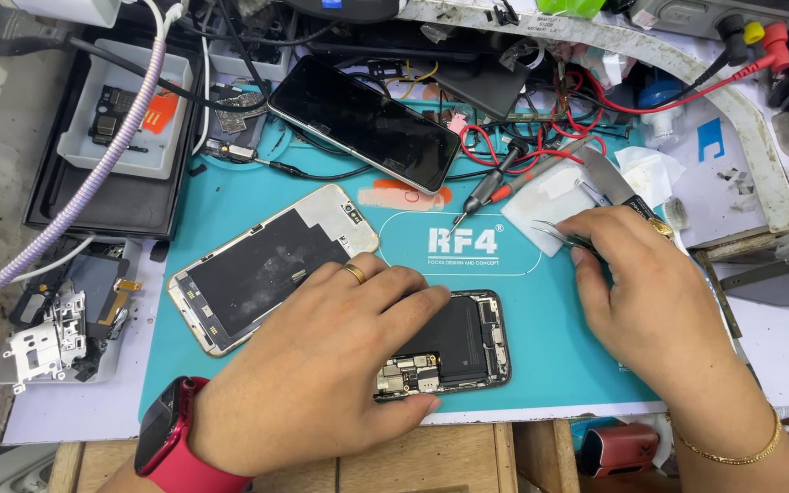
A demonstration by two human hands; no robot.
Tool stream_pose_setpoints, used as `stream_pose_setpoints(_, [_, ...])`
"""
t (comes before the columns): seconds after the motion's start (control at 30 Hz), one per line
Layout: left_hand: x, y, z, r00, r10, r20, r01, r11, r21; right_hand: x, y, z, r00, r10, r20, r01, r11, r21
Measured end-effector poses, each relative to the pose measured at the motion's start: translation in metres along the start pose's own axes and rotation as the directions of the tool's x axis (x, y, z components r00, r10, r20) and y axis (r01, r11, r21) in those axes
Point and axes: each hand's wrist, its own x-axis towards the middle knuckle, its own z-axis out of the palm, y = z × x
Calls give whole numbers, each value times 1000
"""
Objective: Securing internal screws of a mobile phone using tweezers and a precision screwdriver on a repair bench.
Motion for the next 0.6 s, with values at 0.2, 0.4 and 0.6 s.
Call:
stream_pose_setpoints(0.2, [0,0,1,1000,2,0,-2,1000,8,0,-1,-1,1000,-7,-6,7,1000,3])
stream_pose_setpoints(0.4, [1,1,2,1000,17,-3,-17,999,32,0,0,0,999,29,-16,-30,999,-27])
stream_pose_setpoints(0.6, [1,1,2,999,30,-12,-30,999,38,1,0,-1,997,37,-61,-39,999,-27])
